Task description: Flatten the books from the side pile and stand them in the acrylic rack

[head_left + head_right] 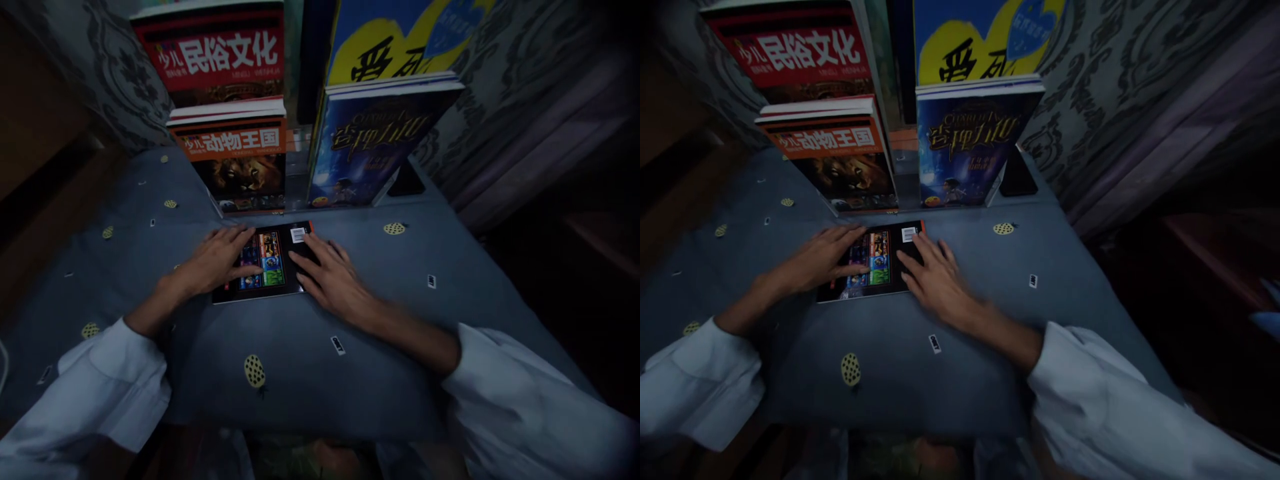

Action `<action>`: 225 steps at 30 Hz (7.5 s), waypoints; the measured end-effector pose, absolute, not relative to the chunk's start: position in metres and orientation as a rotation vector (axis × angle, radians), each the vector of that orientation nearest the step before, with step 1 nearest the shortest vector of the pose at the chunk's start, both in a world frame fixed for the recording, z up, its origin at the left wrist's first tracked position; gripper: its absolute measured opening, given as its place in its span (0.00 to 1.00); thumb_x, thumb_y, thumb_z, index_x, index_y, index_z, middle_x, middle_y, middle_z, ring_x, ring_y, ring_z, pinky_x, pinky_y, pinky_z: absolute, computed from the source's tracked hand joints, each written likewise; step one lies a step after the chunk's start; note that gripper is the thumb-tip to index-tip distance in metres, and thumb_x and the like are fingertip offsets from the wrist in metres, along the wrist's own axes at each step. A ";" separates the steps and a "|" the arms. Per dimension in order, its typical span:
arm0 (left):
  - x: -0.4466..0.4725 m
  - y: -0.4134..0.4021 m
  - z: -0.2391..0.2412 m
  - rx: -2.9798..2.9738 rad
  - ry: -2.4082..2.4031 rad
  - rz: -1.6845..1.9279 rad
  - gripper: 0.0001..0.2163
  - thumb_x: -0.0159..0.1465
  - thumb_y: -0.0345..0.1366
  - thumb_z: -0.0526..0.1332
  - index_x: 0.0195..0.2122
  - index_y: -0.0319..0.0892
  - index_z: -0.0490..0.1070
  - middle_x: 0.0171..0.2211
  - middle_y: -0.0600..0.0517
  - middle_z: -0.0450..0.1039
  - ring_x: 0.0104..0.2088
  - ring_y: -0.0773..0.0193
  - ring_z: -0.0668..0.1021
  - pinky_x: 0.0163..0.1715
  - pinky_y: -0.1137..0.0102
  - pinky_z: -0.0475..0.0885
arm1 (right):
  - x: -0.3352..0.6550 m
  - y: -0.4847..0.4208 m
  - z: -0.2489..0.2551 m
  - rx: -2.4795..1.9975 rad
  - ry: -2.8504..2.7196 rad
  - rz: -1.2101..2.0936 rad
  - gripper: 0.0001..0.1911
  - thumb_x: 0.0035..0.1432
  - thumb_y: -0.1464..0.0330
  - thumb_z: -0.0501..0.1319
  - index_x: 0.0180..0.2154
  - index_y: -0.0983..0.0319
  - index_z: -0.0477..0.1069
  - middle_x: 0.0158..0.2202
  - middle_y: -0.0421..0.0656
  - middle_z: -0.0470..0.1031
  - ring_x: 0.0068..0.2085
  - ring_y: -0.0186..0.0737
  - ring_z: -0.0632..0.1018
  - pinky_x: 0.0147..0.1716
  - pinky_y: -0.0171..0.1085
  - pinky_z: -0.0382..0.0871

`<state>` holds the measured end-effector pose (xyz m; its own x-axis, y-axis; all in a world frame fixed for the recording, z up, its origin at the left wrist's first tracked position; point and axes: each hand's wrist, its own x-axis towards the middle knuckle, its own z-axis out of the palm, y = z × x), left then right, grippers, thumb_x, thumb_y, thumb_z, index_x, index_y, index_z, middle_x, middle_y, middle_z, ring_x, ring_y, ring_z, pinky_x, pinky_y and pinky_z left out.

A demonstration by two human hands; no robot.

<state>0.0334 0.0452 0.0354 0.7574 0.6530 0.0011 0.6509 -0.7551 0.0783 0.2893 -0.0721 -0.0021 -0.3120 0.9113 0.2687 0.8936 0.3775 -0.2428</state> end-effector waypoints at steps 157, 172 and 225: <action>0.132 -0.042 0.018 2.941 -0.130 0.358 0.15 0.73 0.39 0.57 0.59 0.44 0.72 0.60 0.46 0.74 0.64 0.54 0.72 0.66 0.52 0.60 | 0.344 -0.044 -0.006 -1.454 -2.149 0.194 0.19 0.68 0.68 0.52 0.57 0.63 0.70 0.64 0.55 0.71 0.68 0.54 0.67 0.64 0.60 0.61; 0.087 -0.062 0.037 3.249 -0.102 0.541 0.12 0.73 0.31 0.54 0.50 0.35 0.76 0.44 0.45 0.79 0.45 0.59 0.79 0.45 0.64 0.70 | 0.333 -0.108 -0.003 -1.509 -2.279 0.117 0.28 0.70 0.68 0.52 0.69 0.61 0.57 0.70 0.55 0.61 0.71 0.52 0.60 0.66 0.62 0.60; 0.083 0.005 0.052 0.974 0.554 0.728 0.17 0.60 0.40 0.72 0.49 0.40 0.78 0.49 0.43 0.82 0.48 0.52 0.83 0.50 0.62 0.79 | 0.320 -0.085 0.032 -1.100 -1.300 1.189 0.23 0.67 0.56 0.61 0.59 0.56 0.69 0.48 0.47 0.83 0.48 0.47 0.84 0.48 0.49 0.81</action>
